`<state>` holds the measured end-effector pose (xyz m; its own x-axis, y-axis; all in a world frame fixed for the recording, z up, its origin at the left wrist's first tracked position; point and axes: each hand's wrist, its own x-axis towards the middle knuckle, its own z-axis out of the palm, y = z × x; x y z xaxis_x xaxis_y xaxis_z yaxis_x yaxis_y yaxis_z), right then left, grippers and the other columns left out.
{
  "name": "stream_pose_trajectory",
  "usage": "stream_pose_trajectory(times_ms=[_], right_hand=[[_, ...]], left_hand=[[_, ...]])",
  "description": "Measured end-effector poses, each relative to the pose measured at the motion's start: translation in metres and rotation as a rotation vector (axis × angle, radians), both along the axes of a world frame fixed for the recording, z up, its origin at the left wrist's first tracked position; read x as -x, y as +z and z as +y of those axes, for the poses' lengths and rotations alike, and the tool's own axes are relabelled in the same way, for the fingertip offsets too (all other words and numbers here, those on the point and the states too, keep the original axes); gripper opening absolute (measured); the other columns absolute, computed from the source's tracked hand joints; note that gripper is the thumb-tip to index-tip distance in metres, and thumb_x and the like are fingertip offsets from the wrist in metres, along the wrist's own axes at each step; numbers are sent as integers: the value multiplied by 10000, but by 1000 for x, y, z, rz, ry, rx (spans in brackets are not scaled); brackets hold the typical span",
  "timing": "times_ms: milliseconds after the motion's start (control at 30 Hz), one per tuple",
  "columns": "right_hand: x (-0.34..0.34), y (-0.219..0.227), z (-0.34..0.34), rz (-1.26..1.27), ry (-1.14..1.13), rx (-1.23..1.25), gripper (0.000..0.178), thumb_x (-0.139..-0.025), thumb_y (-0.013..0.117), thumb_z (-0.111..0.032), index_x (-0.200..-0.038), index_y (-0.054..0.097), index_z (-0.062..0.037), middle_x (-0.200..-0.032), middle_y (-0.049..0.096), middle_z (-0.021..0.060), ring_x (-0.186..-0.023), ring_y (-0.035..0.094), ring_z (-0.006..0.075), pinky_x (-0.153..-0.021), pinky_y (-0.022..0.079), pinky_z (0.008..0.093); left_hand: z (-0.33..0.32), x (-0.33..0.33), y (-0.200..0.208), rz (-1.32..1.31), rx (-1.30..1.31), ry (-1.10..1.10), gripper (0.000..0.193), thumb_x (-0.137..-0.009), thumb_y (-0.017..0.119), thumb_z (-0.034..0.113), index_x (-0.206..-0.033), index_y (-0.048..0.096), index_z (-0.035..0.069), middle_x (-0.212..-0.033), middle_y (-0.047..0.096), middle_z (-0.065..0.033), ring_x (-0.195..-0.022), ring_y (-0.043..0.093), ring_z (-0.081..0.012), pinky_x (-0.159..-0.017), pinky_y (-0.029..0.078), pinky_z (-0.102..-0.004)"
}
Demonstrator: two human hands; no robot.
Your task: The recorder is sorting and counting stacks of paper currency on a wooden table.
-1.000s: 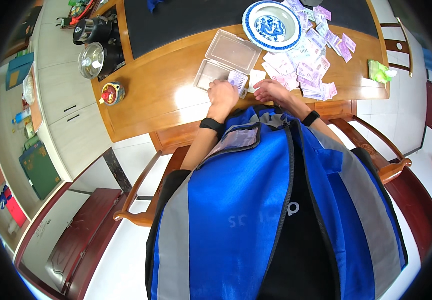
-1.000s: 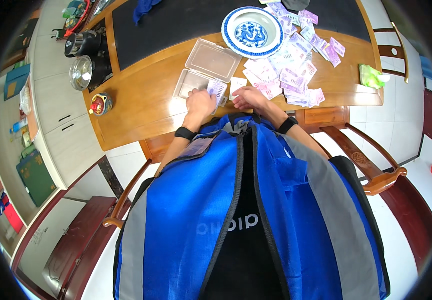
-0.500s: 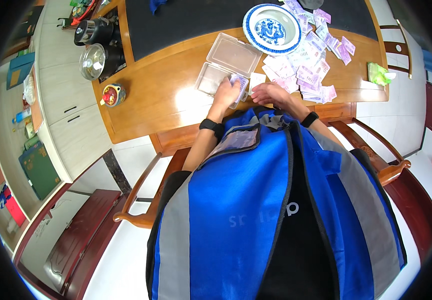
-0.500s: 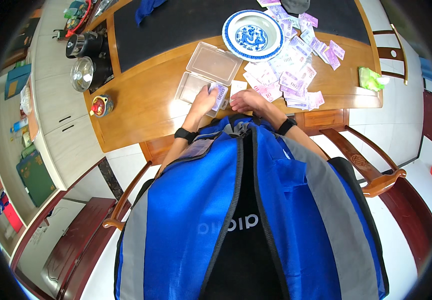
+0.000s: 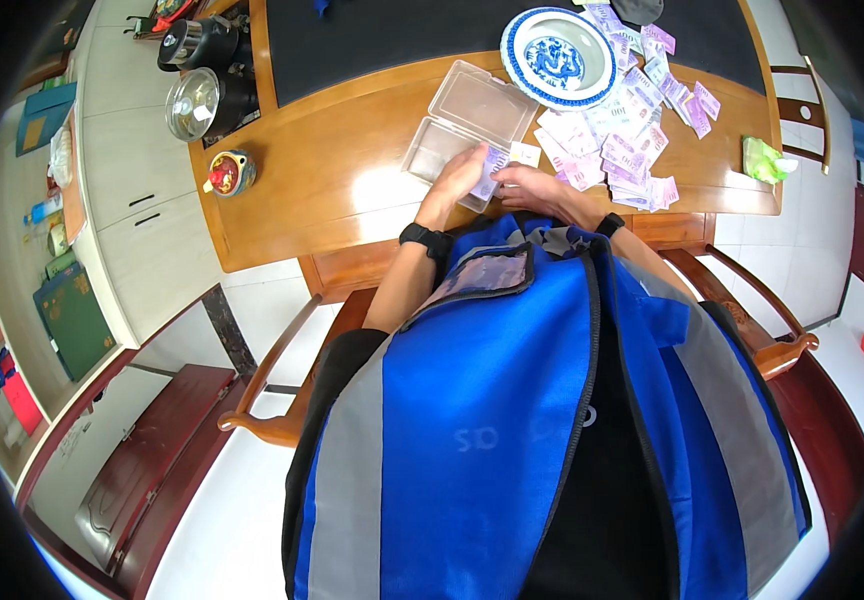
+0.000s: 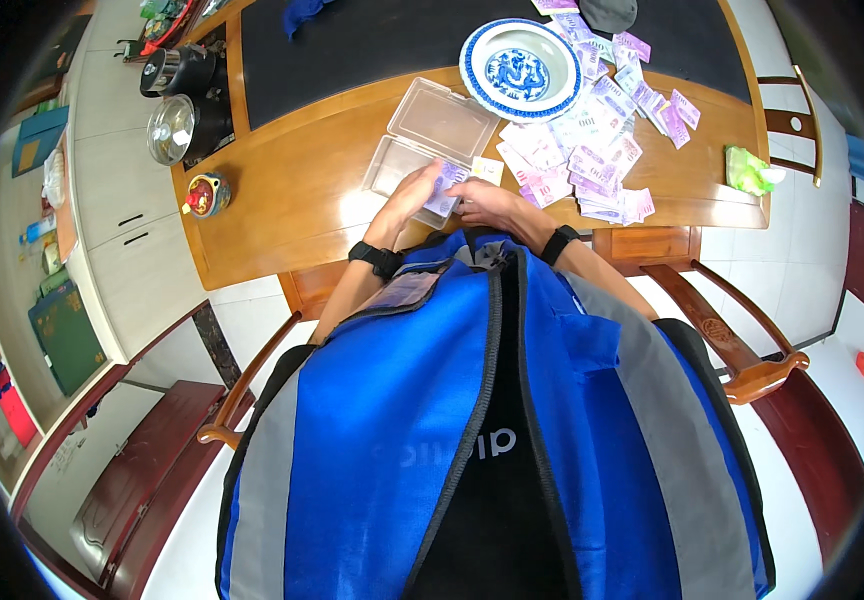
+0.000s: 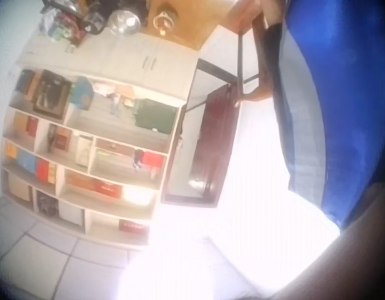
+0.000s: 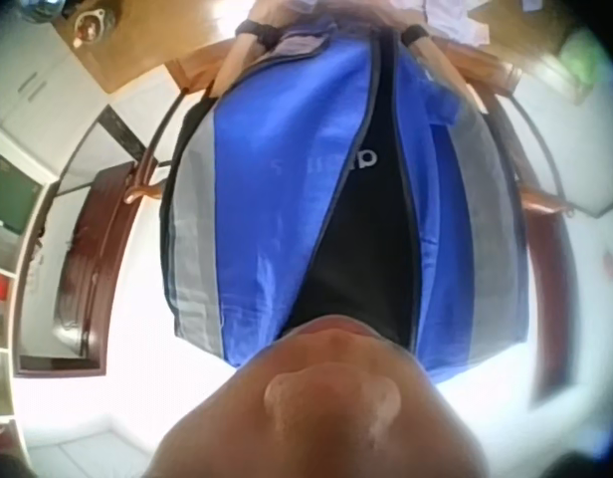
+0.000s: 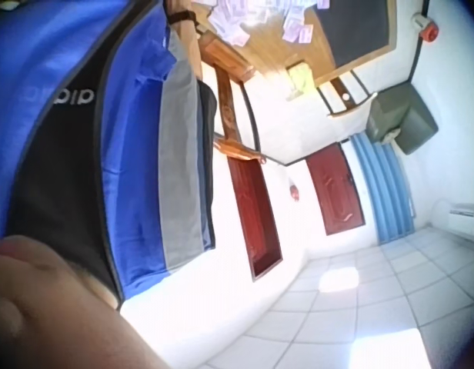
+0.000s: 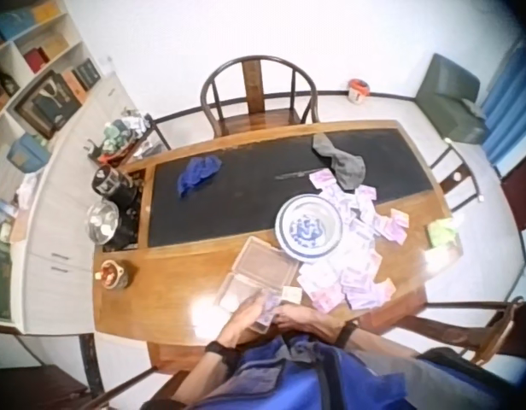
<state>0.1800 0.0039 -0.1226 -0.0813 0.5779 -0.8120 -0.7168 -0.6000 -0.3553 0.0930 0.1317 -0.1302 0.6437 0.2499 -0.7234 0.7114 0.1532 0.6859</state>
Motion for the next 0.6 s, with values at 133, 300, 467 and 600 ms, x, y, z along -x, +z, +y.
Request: stream_pose_trajectory(times_ms=[133,300,467,600], right_hand=[[0,-10,-1,39,-20,-50,409,-785,541,-301,-1132,422,-118,-1156,466,69,-1099,413,196,-935,297,351],[1,-9,-2,31,-45,-52,408,-769,551,-313,-1109,452,-110,-1155,471,84,-1094,418,208,-925,315,346],[0,-11,-6,50,-67,-27,429,-758,571,-311,-1097,454,-76,-1137,476,81,-1056,436,211,-902,341,353],[3,-4,0,53,-64,-40,428,-749,586,-305,-1090,451,-83,-1090,493,67,-1014,452,204,-880,357,354]], left_hand=[[6,6,-1,161,16,160,575,-917,225,420,-1141,498,-33,-1114,544,-161,-1019,515,-209,-872,367,-291],[2,5,25,133,194,265,648,-891,230,502,-1194,432,-34,-1204,463,-181,-1129,421,-272,-930,299,-446],[-4,-2,38,101,318,409,626,-874,261,530,-1080,488,-15,-1069,525,-159,-1008,485,-255,-886,347,-442],[-4,0,-1,-8,312,513,572,-864,323,505,-1003,501,-21,-919,566,-136,-840,541,-219,-777,425,-353]])
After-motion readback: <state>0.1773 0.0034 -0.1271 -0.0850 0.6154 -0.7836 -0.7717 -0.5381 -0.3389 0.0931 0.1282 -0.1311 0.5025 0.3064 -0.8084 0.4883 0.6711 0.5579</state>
